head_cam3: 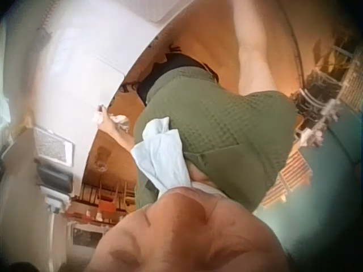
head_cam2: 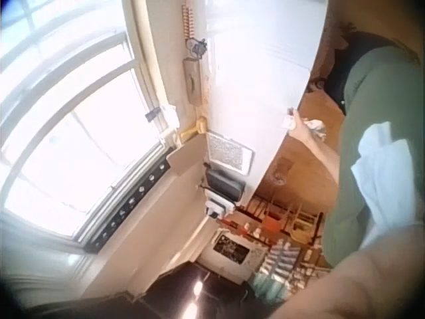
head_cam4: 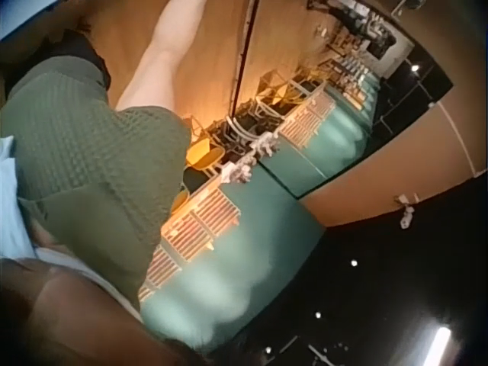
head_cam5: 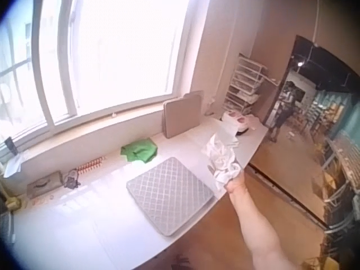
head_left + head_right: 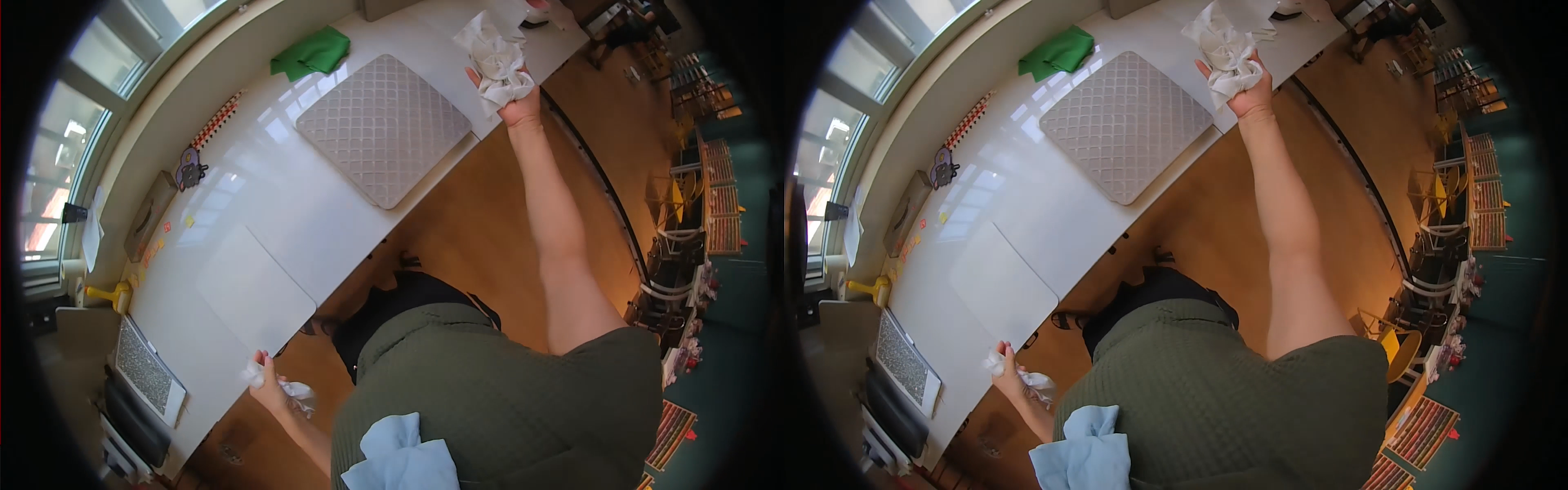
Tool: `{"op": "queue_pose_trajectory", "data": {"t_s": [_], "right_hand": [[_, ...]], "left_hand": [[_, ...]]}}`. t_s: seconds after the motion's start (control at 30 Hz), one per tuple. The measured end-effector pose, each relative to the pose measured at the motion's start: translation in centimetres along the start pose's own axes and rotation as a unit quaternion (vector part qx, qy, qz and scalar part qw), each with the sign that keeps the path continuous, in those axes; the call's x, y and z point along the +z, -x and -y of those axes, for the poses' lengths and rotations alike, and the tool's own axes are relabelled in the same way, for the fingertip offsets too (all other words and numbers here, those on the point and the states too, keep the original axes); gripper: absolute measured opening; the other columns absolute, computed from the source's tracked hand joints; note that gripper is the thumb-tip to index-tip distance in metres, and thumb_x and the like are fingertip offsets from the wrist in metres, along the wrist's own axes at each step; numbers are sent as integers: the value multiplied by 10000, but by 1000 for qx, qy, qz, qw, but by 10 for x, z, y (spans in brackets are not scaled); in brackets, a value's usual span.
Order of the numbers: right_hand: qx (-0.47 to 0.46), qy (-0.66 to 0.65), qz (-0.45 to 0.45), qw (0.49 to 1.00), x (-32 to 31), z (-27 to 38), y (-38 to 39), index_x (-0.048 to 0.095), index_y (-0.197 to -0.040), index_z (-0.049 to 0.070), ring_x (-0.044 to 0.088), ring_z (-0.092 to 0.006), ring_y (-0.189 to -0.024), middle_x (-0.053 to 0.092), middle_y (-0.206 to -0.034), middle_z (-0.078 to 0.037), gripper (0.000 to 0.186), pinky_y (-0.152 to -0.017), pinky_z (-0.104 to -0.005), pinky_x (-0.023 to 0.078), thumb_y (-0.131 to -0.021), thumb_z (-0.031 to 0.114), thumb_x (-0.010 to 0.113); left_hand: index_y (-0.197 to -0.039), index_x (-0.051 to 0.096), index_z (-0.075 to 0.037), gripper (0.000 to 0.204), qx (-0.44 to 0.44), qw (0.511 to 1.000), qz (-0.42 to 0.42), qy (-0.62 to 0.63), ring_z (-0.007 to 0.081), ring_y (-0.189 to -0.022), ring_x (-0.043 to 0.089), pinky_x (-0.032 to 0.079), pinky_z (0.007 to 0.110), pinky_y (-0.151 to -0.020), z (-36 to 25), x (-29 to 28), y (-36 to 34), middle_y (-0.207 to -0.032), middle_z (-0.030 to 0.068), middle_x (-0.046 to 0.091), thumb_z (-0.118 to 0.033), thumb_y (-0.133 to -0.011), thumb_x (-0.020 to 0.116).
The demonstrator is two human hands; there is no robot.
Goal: The person wipes down several worktables and the exterior of a heat press machine using a cloth and spray bottle.
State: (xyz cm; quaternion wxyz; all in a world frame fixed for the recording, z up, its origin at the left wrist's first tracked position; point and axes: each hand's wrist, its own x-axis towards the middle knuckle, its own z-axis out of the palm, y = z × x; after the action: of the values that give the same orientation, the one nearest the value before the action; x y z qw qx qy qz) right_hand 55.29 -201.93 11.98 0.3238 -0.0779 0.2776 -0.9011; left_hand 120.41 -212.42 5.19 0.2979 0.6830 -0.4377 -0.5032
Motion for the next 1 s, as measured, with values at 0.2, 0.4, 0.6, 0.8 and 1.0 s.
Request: {"op": "queue_pose_trajectory", "data": {"t_s": [0.2, 0.4, 0.6, 0.8, 1.0], "right_hand": [[-40, 39, -101, 993, -63, 89, -23, 447, -1402, 146, 475, -351, -1284, 478, -1418, -100, 544, -1020, -657, 405, -963, 454, 535], [-15, 51, -159, 986, -96, 103, -33, 492, -1360, 155, 512, -297, -1245, 521, -1378, -58, 521, -1009, -587, 440, -940, 448, 585], [22, 27, -213, 976, -102, 96, -58, 533, -1294, 114, 545, -282, -1174, 547, -1301, -51, 579, -987, -540, 490, -805, 277, 798], [5, 55, -200, 978, -92, 138, -118, 583, -1219, 88, 579, -268, -1127, 604, -1215, -70, 428, -938, -486, 520, -837, 180, 751], [64, 105, -151, 981, -115, 120, -192, 589, -1209, 87, 598, -260, -1072, 617, -1177, -73, 408, -882, -454, 536, -833, 166, 726]], "left_hand": [[-1256, 596, 26, 400, 22, 997, 43, -65, 95, -887, 623, 417, 212, -535, -69, 81, 47, -1201, 118, 652, -104, -886, 676], [-1189, 613, 46, 361, 69, 992, 28, -100, 133, -842, 636, 444, 235, -513, -123, 112, 39, -1142, 137, 661, -99, -866, 684], [-1138, 654, 29, 319, 130, 990, 48, -40, 125, -796, 640, 470, 236, -530, -180, 173, -30, -1041, 94, 693, -108, -855, 700], [-920, 720, 7, 190, 210, 971, 104, -51, 87, -583, 593, 481, 247, -479, -251, 293, -88, -799, 46, 699, -173, -860, 724], [-801, 702, 3, 221, 290, 954, 56, -47, 92, -496, 572, 473, 265, -462, -330, 381, -155, -678, 50, 675, -205, -870, 720]]}}
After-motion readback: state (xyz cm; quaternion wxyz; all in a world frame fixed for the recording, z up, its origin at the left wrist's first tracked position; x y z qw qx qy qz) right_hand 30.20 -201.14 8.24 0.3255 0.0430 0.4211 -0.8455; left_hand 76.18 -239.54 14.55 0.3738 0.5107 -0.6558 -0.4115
